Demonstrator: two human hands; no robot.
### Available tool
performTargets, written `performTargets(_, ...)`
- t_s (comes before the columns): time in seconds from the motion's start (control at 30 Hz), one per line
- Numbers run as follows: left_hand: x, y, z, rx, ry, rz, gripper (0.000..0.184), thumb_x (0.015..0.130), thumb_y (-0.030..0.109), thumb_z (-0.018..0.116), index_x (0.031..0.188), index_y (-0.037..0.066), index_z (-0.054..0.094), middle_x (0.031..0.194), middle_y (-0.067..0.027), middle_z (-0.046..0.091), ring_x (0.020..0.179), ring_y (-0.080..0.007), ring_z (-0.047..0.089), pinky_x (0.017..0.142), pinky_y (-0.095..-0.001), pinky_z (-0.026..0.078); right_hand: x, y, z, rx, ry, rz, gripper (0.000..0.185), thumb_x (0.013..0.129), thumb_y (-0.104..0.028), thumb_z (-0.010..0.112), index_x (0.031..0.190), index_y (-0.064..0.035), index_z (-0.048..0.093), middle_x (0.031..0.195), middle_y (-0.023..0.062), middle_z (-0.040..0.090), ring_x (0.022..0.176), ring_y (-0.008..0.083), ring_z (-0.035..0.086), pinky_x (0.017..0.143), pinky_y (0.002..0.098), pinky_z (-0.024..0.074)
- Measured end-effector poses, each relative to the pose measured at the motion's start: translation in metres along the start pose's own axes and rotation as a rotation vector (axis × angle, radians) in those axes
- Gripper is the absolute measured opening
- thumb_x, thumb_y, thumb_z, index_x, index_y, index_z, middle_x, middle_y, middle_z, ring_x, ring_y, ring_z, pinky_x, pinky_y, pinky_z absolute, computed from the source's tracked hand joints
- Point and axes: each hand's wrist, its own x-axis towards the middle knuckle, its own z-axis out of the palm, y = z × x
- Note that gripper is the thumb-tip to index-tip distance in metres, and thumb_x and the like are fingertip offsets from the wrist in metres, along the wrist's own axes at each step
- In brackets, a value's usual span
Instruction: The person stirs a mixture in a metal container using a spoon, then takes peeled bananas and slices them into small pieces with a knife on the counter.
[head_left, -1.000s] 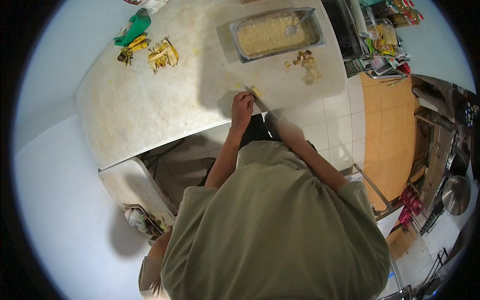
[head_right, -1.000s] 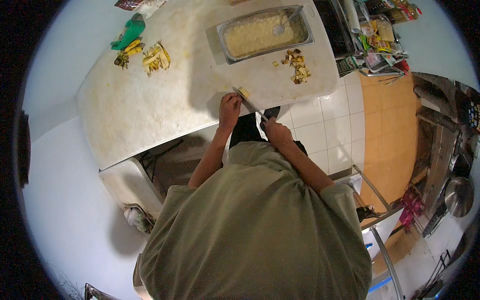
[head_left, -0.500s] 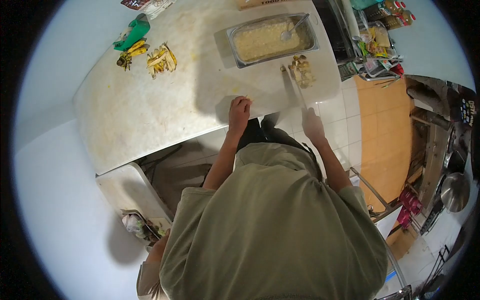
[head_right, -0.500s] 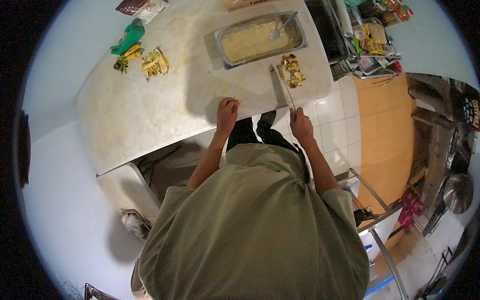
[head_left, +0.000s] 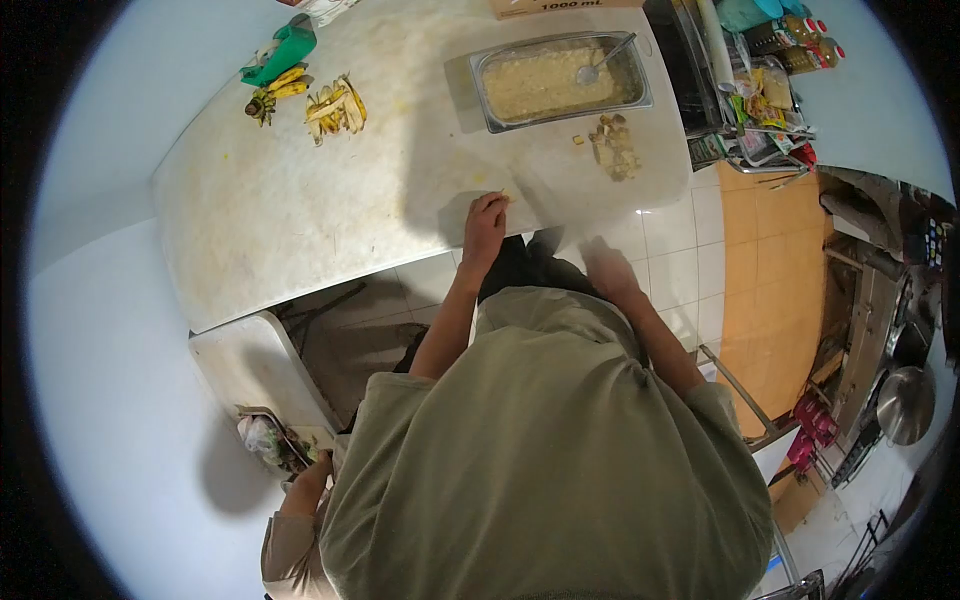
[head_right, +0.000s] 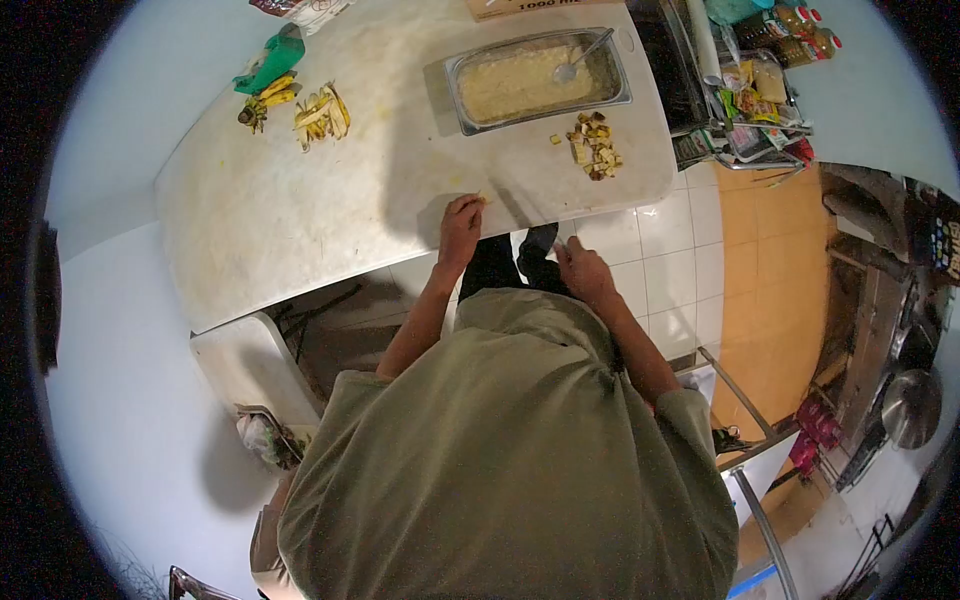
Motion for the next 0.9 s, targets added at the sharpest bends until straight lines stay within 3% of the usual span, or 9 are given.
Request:
performTargets(0.33,-0.001,-0.011,0.005,-0.089,0.007,-0.082,0.014,0.089,0.006,0.068,0.102,0.001,0.070,0.114,-0.0129,0.066,0.099,-0.0299,0.065,0.080,-0.0360,0.056,0.007,-0.044,0.009,0.043,-0.141,0.076,0.036,0.101,-0.037,0.051,0.096,-0.0015,0.049,0.069,0.0281,0.064,0.066,0.0484,0.064,0.058,0.0584,0.0503)
performTargets(0.63,0.003,-0.008,0.002,0.077,0.017,0.021,0.009,0.088,0.006,0.067,0.095,0.001,0.070,0.105,-0.0134,0.068,0.098,-0.0327,0.065,0.085,-0.0395,0.053,0.019,-0.027,0.064,-0.050,-0.135,-0.007,0.040,0.101,-0.040,0.047,0.099,0.0000,0.048,0.075,0.0282,0.066,0.073,0.0479,0.066,0.063,0.0581,0.0526)
performTargets(0.73,0.004,-0.002,0.001,0.074,0.030,-0.009,0.010,0.088,0.005,0.066,0.096,0.000,0.069,0.105,-0.0148,0.067,0.096,-0.0342,0.064,0.084,-0.0413,0.052,0.021,-0.036,0.036,-0.071,-0.295,0.186,0.041,0.101,-0.040,0.047,0.101,0.0006,0.049,0.077,0.0278,0.067,0.076,0.0469,0.067,0.063,0.0566,0.0538)
performTargets(0.9,0.007,0.005,0.000,0.019,0.044,-0.049,0.012,0.091,0.008,0.063,0.099,0.000,0.067,0.106,-0.0134,0.066,0.098,-0.0328,0.062,0.085,-0.0410,0.052,0.028,-0.047,0.017,-0.103,-0.293,0.210,0.041,0.100,-0.040,0.048,0.102,0.0008,0.052,0.081,0.0261,0.067,0.080,0.0447,0.068,0.068,0.0540,0.0553)
